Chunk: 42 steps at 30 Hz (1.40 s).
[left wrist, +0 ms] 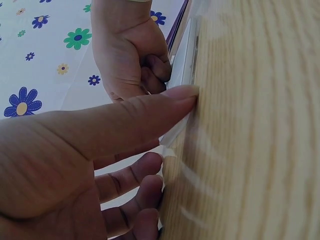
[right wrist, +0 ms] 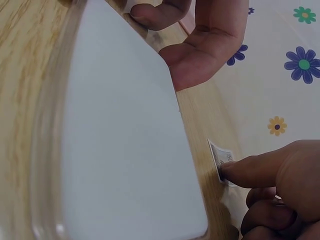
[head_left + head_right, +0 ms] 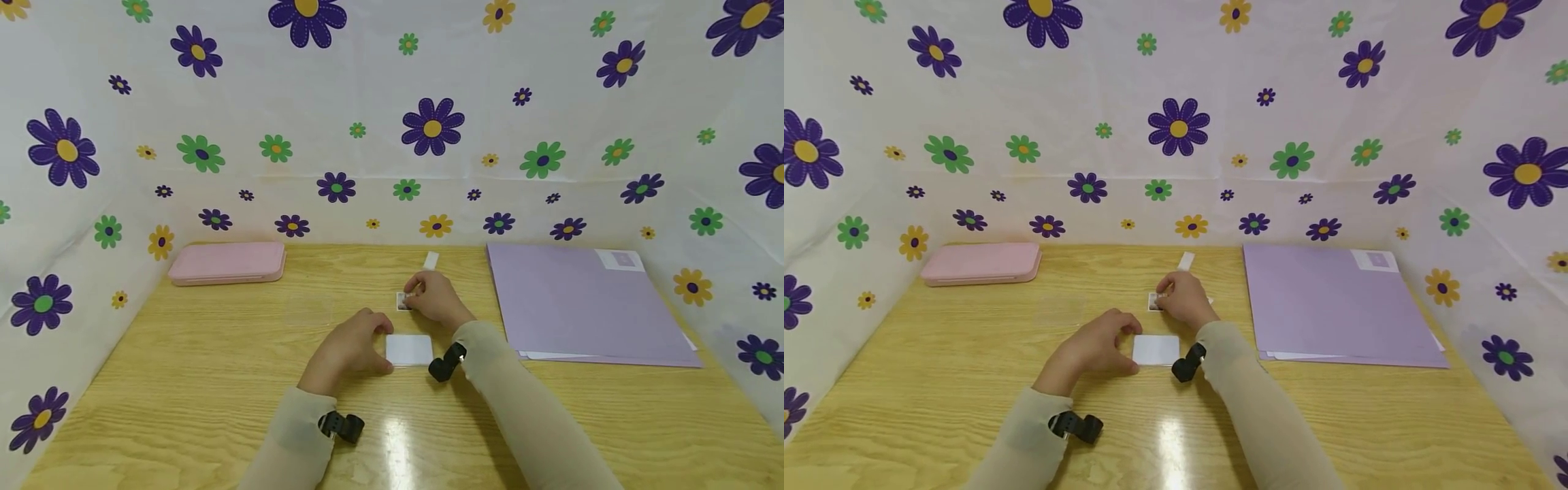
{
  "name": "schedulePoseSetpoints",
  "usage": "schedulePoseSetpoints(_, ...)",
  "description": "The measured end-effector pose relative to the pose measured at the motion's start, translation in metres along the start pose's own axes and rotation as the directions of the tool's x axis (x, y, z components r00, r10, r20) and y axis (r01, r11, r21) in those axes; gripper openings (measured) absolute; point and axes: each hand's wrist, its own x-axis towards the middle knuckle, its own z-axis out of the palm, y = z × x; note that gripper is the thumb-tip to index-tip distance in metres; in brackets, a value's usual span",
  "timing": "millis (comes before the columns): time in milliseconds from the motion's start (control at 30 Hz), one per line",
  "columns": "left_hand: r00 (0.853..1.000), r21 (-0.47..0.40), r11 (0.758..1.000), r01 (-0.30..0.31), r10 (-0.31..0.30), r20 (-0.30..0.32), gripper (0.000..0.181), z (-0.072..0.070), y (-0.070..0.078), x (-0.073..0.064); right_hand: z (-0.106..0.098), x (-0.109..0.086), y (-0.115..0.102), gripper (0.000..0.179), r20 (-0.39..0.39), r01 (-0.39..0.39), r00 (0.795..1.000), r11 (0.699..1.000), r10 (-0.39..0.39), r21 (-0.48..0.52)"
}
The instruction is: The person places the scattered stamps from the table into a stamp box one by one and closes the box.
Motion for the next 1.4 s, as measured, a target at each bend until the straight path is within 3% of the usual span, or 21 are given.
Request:
schedulePoseSetpoints(267,1.0,0.003,1.0,-0.016,0.016,-0.002,0.051,-0.001,0.001,-0.001,0.001,-0.001,0.0,0.009,-0.056,-0.03,0.998,1.0,0.03,0.0)
schedulePoseSetpoints(467,1.0,0.003,1.0,-0.029,0.029,-0.005,0.05,-0.001,0.0,-0.002,0.001,-0.003,-0.001,0.004,-0.071,-0.009,0.997,1.0,0.008,-0.012)
schedulePoseSetpoints(833,1.0,-0.012,1.0,-0.019,0.019,-0.009,0.05,0.0,-0.001,-0.001,-0.004,-0.012,-0.008,0.005,-0.027,0.01,1.0,1.0,-0.01,0.024)
schedulePoseSetpoints(1267,1.0,-0.034,0.999,-0.006,0.006,0.003,0.051,-0.002,-0.004,0.0,-0.011,-0.016,-0.013,0.004,0.022,0.081,0.997,0.996,-0.08,-0.043)
schedulePoseSetpoints(1400,1.0,-0.033,0.999,-0.013,0.013,0.001,0.051,-0.002,-0.004,0.0,-0.014,-0.017,-0.01,0.003,0.026,0.07,0.997,0.997,-0.069,-0.032)
